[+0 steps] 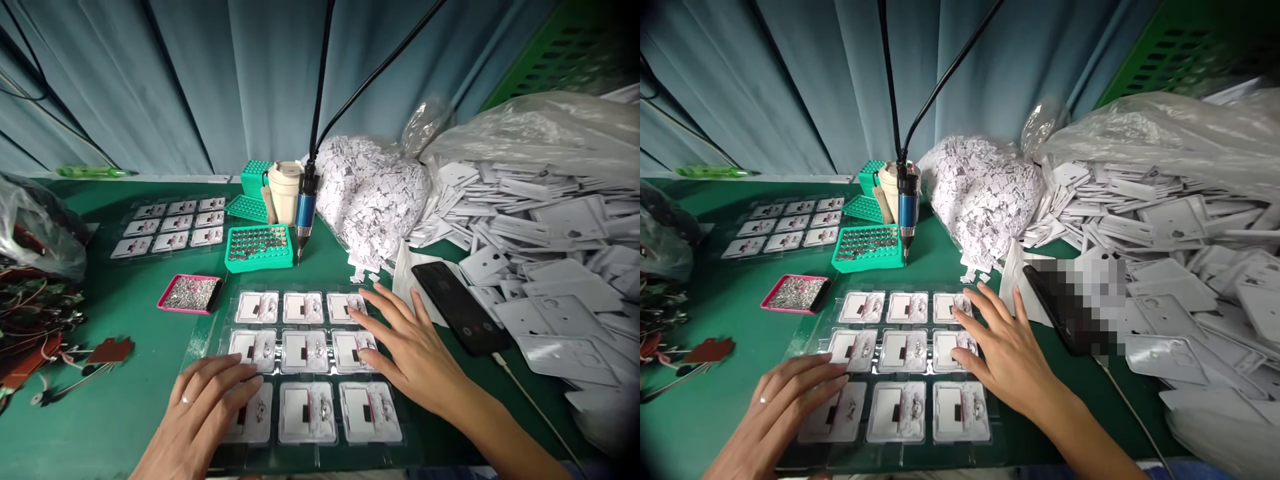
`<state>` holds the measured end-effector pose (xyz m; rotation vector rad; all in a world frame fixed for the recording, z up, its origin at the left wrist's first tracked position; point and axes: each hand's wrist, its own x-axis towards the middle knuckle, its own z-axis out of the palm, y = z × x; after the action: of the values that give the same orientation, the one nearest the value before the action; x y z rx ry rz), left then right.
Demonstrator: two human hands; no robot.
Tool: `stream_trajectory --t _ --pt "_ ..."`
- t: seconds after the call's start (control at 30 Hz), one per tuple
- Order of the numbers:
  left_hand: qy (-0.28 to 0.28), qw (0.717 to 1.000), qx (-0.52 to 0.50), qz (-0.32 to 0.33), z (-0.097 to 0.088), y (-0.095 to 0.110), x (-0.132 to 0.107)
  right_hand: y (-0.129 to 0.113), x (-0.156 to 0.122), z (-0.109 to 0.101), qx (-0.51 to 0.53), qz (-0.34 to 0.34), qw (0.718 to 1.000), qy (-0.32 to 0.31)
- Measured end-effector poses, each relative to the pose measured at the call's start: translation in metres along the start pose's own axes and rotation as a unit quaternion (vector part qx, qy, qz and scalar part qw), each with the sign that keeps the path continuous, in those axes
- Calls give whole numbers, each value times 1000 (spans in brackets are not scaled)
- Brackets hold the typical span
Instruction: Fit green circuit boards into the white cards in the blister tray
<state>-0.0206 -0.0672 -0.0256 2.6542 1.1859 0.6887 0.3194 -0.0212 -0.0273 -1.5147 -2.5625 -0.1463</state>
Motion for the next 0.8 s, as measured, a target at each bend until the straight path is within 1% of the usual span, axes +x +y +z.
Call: stream_trajectory --t 0.13,0.3,0.4,0.5,0.57,0.63,0.73,0.8 --pt "14 1000 13 -17 4 -14 -8 1 8 1 -14 -9 1000 -8" --pt "-1 999 34 0 9 -31 -22 0 7 2 -11 -6 1000 -5" --pt "6 999 33 -11 10 -37 -27 1 7 4 -9 1 1000 -1" --pt "11 999 35 -24 8 -37 -31 2 8 4 -6 -2 1000 13" --pt "13 999 36 -35 6 -36 -33 2 6 2 11 -5 999 39" --pt "20 998 34 -55 4 -35 -36 0 -1 -1 53 6 995 86" --pt "49 992 22 -112 4 -35 -39 -6 -25 -3 117 59 975 180" --pt "80 985 5 -154 6 -35 -37 -11 -49 0 144 115 961 206"
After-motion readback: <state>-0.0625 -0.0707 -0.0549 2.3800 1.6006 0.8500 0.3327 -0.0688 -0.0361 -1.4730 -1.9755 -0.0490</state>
